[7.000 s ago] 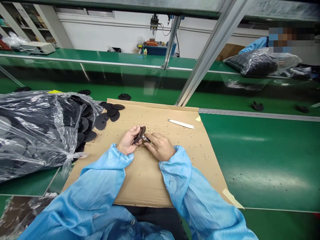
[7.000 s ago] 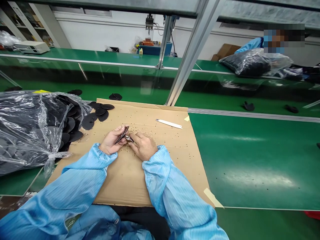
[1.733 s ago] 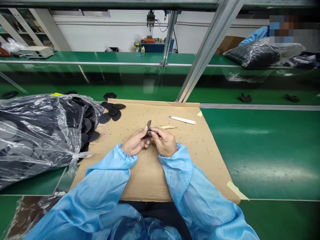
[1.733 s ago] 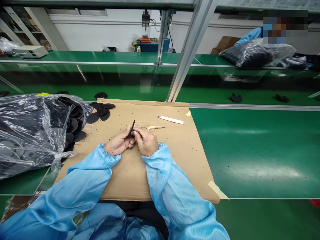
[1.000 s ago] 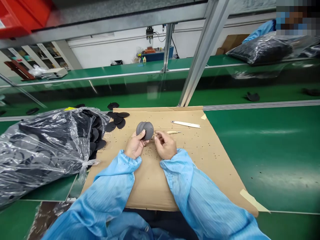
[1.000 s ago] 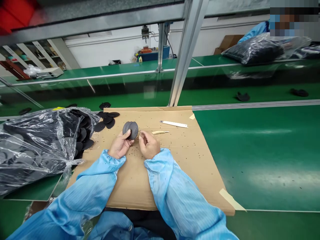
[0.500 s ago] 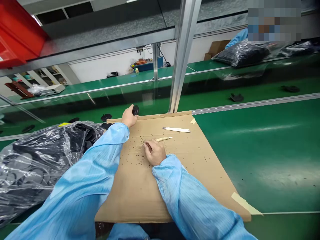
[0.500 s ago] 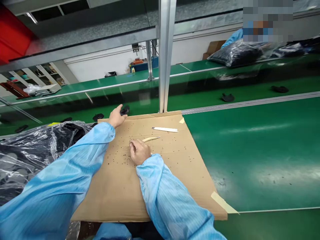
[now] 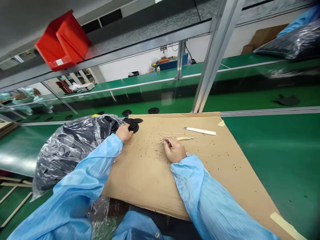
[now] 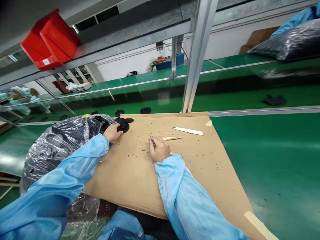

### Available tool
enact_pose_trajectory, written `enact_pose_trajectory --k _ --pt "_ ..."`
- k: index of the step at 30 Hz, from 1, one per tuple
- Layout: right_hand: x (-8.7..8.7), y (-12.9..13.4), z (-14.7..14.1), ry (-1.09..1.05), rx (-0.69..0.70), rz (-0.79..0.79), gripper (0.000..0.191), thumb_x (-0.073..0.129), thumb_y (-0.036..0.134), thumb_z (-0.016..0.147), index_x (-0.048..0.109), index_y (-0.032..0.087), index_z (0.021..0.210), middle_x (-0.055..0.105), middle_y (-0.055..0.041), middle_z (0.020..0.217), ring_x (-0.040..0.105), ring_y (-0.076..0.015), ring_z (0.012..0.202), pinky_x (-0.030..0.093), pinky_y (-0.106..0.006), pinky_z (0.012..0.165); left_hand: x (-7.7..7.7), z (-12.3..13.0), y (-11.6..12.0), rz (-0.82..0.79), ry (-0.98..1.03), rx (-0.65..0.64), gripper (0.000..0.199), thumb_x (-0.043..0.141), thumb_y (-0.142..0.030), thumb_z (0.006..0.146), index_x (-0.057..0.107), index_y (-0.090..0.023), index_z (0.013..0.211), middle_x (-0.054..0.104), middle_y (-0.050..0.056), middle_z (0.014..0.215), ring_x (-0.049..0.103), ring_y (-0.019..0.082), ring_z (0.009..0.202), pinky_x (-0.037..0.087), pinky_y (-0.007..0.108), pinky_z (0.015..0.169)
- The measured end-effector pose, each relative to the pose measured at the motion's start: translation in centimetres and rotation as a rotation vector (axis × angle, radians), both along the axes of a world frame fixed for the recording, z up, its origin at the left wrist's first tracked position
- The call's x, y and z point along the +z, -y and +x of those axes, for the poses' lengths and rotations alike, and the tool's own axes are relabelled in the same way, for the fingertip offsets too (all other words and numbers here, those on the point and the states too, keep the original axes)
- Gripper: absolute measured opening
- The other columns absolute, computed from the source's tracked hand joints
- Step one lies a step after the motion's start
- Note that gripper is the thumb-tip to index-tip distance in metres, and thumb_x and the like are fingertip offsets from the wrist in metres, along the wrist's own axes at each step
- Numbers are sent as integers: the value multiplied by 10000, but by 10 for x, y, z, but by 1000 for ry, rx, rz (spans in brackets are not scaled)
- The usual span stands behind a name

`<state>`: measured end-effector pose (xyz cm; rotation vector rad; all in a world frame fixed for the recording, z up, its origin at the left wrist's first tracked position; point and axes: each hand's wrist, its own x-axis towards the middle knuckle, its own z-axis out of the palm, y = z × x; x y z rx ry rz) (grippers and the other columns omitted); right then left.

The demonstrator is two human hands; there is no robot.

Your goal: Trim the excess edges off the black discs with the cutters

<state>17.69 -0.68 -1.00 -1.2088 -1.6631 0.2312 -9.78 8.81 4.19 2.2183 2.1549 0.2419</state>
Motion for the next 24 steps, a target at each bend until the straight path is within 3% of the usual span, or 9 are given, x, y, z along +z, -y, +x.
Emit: enact_pose_trajectory --k 3,6,9,13,16,19,24 --pt "-1 -1 0 20 -4 -1 208 472 223 848 678 193 839 665 -55 782 611 -180 694 460 -289 659 -9 -8 -4 29 8 34 605 567 -409 822 487 -66 1314 487 223 1344 443 307 1266 341 368 1044" --pt "-1 -1 1 43 1 -4 211 469 222 842 678 193 833 662 -53 772 609 -179 691 460 -288 658 -19 1 -9 76 86 45 668 576 -462 809 443 -100 1355 419 209 1420 368 324 1324 274 416 1085" --pt "-1 -1 2 61 6 -12 211 471 224 837 679 194 833 666 -51 772 607 -178 683 461 -290 655 -23 12 -13 85 240 98 494 575 -402 815 560 -135 1231 515 191 1339 414 338 1283 265 452 1075" --pt "-2 -2 3 36 0 -26 211 477 231 836 684 191 843 683 -56 803 617 -183 698 467 -295 664 -18 16 -11 95 372 173 248 537 -324 837 667 -143 945 639 202 1109 520 349 1170 331 450 1011" --pt "-1 -1 4 25 -1 -30 217 474 232 840 687 188 846 686 -61 819 621 -185 705 469 -298 667 -8 16 -1 125 523 218 207 533 -322 844 647 -156 892 669 178 1013 558 330 1126 389 418 949" --pt "1 -1 6 7 -25 -19 221 475 240 841 688 187 864 682 -64 812 623 -191 716 477 -304 676 -1 28 17 108 739 222 223 457 -333 888 601 -163 909 682 125 940 644 249 967 476 330 781" --pt "2 -2 9 -85 -73 -64 221 496 263 829 689 178 893 685 -78 843 626 -197 731 504 -317 715 -17 77 56 21 1056 153 207 436 -329 896 543 -160 954 663 60 823 653 132 665 449 208 536"
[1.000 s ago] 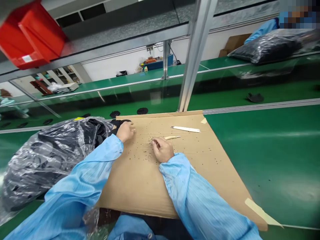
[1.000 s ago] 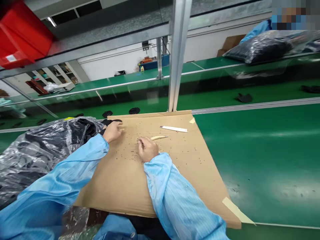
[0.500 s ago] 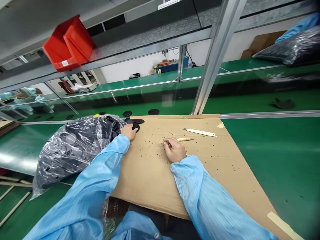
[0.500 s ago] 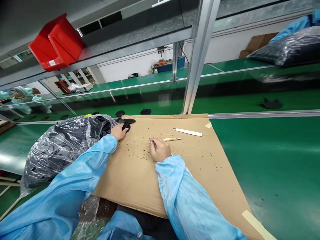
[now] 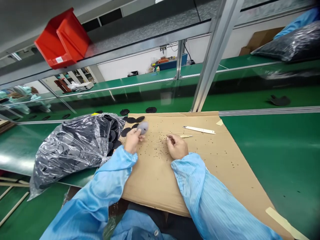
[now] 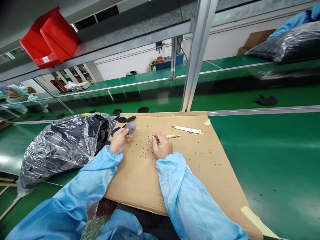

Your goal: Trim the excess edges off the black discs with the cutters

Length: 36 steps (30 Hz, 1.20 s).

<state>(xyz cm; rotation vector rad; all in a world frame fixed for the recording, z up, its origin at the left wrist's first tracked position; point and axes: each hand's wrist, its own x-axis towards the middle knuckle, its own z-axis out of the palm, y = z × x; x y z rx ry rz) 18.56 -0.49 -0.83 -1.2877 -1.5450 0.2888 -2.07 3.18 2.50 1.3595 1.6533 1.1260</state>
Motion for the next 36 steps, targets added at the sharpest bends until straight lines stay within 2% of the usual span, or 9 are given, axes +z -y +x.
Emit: enact_pose_trajectory --k 3,5,8,11,18,26,30,36 --pt "0 0 0 -45 -3 -27 223 514 291 826 686 171 902 686 -77 832 619 -193 704 511 -322 701 -19 33 22 52 198 -65 188 509 -325 870 567 -163 944 607 13 651 569 108 531 429 204 511" --pt "-1 1 0 -51 -4 -35 225 528 311 824 682 173 911 683 -70 812 610 -188 677 511 -324 683 -26 48 33 140 189 -162 175 585 -300 830 602 -177 952 638 23 718 581 116 603 460 218 580" --pt "0 2 -1 -29 2 -58 229 534 325 820 677 178 923 677 -61 794 608 -189 678 509 -329 679 -28 56 42 208 77 -355 183 589 -276 827 632 -179 976 675 39 815 608 138 705 478 238 661" --pt "0 3 -3 47 41 -132 241 533 330 811 669 185 948 669 -55 787 611 -197 709 505 -329 678 -26 54 41 189 30 -454 208 549 -277 845 631 -153 991 678 42 802 611 139 692 476 241 653" --pt "0 5 -6 75 74 -235 262 546 335 806 643 187 999 625 -16 710 567 -168 610 495 -313 614 -28 48 33 155 -53 -471 210 542 -286 835 630 -145 964 658 17 733 559 115 582 419 218 542" --pt "-19 0 -1 3 190 -160 314 562 458 863 604 208 1050 598 -6 731 608 -173 691 535 -342 680 -38 47 29 245 -83 -458 122 570 -240 832 619 -156 905 645 13 742 597 147 698 468 256 665" --pt "-19 -1 0 8 202 -144 320 568 475 865 606 209 1038 597 -11 726 615 -176 697 544 -344 681 -40 47 27 271 -74 -457 84 587 -225 829 614 -163 879 625 9 716 607 163 735 480 276 695" --pt "-19 1 -2 16 205 -127 323 550 482 877 600 209 1042 595 -3 719 616 -176 696 540 -340 671 -41 48 27 274 -78 -465 100 592 -218 824 615 -166 906 626 1 704 600 151 682 491 279 683"
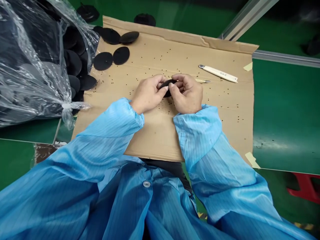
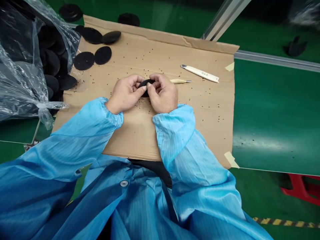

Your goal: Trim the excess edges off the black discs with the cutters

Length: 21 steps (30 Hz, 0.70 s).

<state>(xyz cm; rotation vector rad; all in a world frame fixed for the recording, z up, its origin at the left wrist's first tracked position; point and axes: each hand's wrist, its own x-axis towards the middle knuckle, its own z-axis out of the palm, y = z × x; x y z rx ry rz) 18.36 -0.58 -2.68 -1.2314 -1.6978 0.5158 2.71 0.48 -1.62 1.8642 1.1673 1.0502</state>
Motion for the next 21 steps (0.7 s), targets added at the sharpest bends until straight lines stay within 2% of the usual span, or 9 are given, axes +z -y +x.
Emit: enact_pose_trajectory --k 5,9,14,21 --pt "4 2 -3 34 -11 -14 267 572 438 877 599 208 1009 575 12 690 595 -161 657 518 -326 658 0 0 0 -30 -21 -9 125 594 -247 827 611 -172 927 640 10 747 608 147 699 496 272 702" --pt "9 4 -5 59 -34 -3 197 606 365 862 596 199 967 572 16 668 537 -136 565 478 -298 588 -1 0 -1 -53 -44 -7 146 595 -278 829 605 -176 933 642 15 765 613 153 727 493 269 708" --pt "9 5 -6 75 -28 -36 203 601 359 869 579 194 985 583 4 692 534 -140 580 461 -298 610 1 0 0 -69 -54 1 117 583 -236 823 605 -181 924 637 16 773 609 154 723 480 273 702" --pt "11 5 -6 73 -28 -25 141 630 251 849 583 178 960 574 20 665 498 -114 549 435 -270 576 0 0 -1 -70 -4 -11 93 611 -202 800 606 -188 891 611 9 740 611 174 768 475 283 706"
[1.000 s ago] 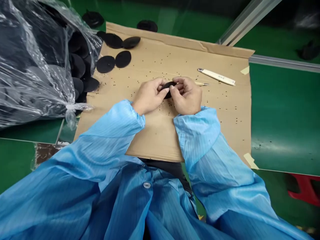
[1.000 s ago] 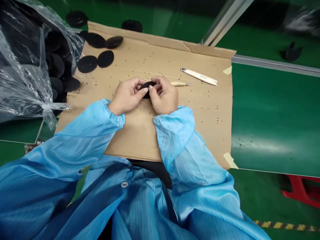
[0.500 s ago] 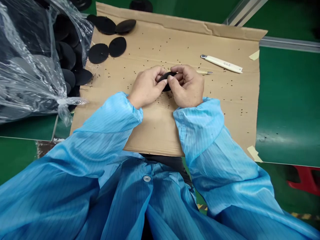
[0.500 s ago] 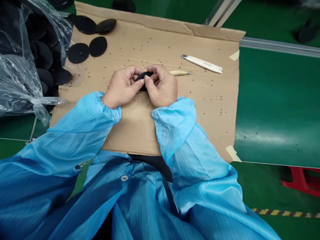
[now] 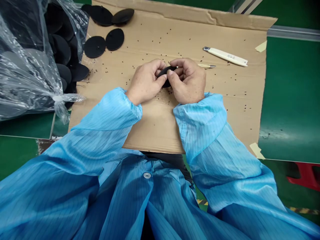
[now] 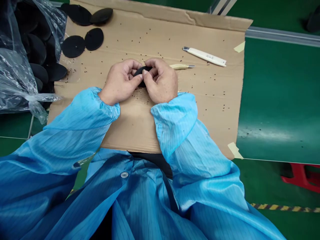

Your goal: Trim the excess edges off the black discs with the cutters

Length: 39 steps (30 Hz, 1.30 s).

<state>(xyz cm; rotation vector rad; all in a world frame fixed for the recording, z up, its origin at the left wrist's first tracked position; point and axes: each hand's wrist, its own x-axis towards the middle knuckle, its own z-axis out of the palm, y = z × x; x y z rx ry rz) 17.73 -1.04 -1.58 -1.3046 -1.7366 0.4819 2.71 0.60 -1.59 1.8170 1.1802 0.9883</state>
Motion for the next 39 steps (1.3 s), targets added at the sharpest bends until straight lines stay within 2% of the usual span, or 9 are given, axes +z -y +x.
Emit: enact_pose_trajectory --k 10,16,21,25,29,39 --pt "-2 0 1 9 20 -91 255 573 409 903 552 184 1023 597 -18 732 563 -157 681 474 -309 681 0 0 0 -8 -11 -7 119 627 -265 804 601 -198 898 622 14 753 606 176 764 481 284 704" --pt "-4 0 2 -37 32 -66 318 557 501 884 574 207 1005 604 -8 730 614 -186 784 520 -322 705 0 0 0 -4 -18 3 127 624 -283 809 598 -191 893 601 12 736 609 172 763 479 277 682" --pt "-6 0 2 -99 40 -18 316 568 498 861 618 212 985 586 0 711 630 -209 809 531 -351 704 -1 0 0 2 -5 9 73 608 -252 817 599 -186 847 571 8 678 595 163 721 475 273 634" --pt "-5 0 2 -96 28 -19 310 575 481 853 631 207 987 592 -9 703 625 -200 757 535 -346 683 1 0 1 7 1 9 53 601 -228 816 606 -184 845 577 7 669 583 149 690 468 263 618" --pt "-4 1 2 -98 39 -35 323 562 494 857 629 210 994 592 -8 694 615 -185 709 533 -330 652 0 -1 0 30 -2 15 73 597 -229 811 612 -179 862 590 6 674 583 148 700 467 249 610" --pt "-3 0 2 -94 27 -47 302 540 477 876 635 207 970 591 -12 707 615 -189 730 522 -335 674 0 1 1 21 22 6 124 546 -282 862 614 -179 874 600 9 694 574 134 678 450 240 595"
